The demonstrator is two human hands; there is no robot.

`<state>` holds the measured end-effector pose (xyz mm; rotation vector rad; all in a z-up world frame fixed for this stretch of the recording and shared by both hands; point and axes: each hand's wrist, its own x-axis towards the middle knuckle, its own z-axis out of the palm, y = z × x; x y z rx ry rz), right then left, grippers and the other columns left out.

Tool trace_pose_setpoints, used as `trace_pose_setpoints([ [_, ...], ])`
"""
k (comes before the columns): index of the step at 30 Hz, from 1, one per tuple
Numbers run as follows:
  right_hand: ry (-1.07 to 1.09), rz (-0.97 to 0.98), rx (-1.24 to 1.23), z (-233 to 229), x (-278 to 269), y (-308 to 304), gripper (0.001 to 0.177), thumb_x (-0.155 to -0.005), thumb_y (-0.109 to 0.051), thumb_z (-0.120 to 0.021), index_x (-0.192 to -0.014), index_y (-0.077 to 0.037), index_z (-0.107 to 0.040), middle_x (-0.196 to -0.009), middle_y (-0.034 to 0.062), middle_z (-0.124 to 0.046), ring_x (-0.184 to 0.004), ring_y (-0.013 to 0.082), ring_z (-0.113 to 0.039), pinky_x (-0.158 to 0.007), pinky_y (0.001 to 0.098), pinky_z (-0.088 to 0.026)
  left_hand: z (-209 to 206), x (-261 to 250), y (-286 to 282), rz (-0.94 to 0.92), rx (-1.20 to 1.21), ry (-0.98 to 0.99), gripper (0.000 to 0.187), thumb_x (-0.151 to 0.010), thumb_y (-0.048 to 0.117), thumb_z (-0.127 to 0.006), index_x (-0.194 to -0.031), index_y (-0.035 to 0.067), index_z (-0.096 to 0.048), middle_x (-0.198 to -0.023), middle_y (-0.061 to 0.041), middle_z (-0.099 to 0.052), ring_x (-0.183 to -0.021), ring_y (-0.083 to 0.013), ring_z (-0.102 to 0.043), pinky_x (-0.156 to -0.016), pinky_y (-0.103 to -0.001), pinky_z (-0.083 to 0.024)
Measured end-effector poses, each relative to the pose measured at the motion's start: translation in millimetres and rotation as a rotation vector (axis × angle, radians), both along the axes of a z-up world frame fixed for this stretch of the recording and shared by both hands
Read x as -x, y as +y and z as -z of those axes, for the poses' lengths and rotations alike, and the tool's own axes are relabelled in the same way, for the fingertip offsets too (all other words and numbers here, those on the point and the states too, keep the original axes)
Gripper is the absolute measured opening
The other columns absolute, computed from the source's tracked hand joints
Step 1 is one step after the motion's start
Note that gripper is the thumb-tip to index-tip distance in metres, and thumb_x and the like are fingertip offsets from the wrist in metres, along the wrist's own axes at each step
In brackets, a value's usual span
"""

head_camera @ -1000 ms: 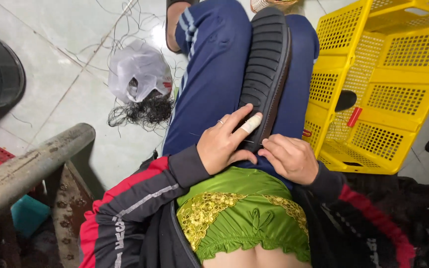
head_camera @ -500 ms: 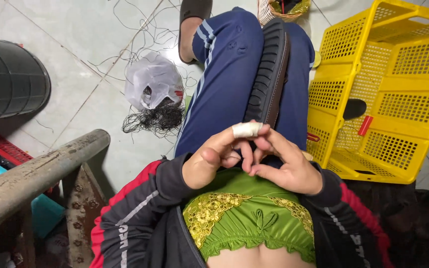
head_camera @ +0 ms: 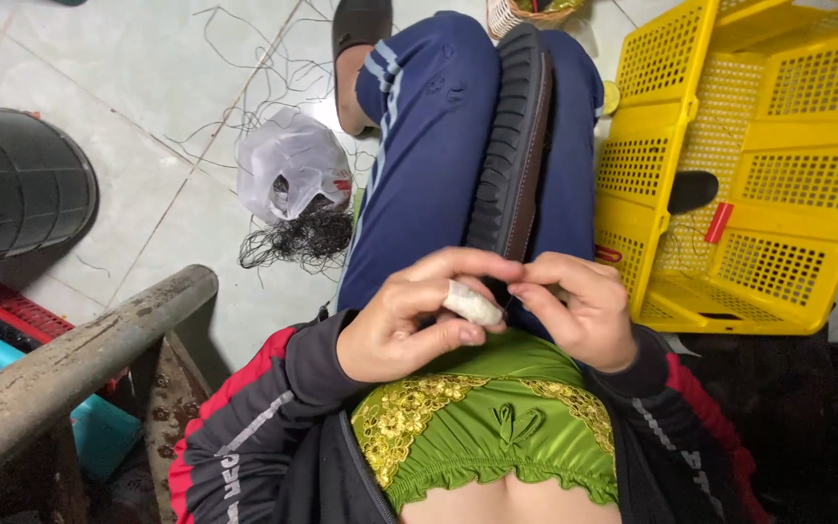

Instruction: Hand-sewing a shoe sole to the upper part of a shoe using a needle and thread.

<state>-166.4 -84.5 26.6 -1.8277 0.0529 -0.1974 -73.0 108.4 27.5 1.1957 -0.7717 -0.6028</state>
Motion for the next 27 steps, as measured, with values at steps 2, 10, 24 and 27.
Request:
trace_pose_setpoints([
  [2,-0.011,0.004,0.084,7.7,3.5,0.0,0.011,-0.083,-0.001,-0.066,-0.092,0.0,-0.072,-0.066,0.0068,-0.066,-0.048,0.0167,-0.057,-0.044,0.0265,-0.046,-2.2,2.5,-2.9,0.157,0.159,0.274,0.012,-0.093,0.006,-0.061,-0.102,0.0,-0.065,-0.109,-0.018,-0.064,-0.091,-0.0231,-0.067,-0.082,-0.034,-0.054],
  [10,0.023,-0.239,0.9,25.4,19.7,-14.0,0.018,-0.094,-0.017,-0.056,-0.107,-0.006,-0.058,-0.089,0.0109,-0.057,-0.065,0.0293,-0.063,-0.05,0.0388,-0.051,53.0,3.9,4.1,-0.221,-0.376,-0.054,0.012,-0.085,0.012,-0.069,-0.095,0.008,-0.064,-0.077,-0.007,-0.067,-0.067,-0.026,-0.068,-0.059,-0.034,-0.052],
  [24,-0.078,-0.288,0.981,7.7,34.5,-61.5,0.031,-0.094,-0.018,-0.049,-0.121,-0.017,-0.063,-0.077,0.0059,-0.053,-0.058,0.0225,-0.056,-0.053,0.0334,-0.046,45.9,23.1,-9.5,-0.074,-0.544,-0.066,0.029,-0.085,0.01,-0.067,-0.112,0.006,-0.056,-0.078,-0.008,-0.07,-0.072,-0.0306,-0.069,-0.065,-0.038,-0.056],
  [27,0.0,-0.293,1.379,-2.8,52.2,-147.7,0.044,-0.086,-0.014,-0.059,-0.13,-0.016,-0.065,-0.071,0.0011,-0.051,-0.055,0.0163,-0.041,-0.046,0.0308,-0.03,26.3,9.9,-11.2,-0.134,-0.494,-0.285,0.027,-0.081,-0.002,-0.066,-0.107,-0.001,-0.06,-0.096,-0.009,-0.06,-0.064,-0.0191,-0.056,-0.061,-0.027,-0.047],
])
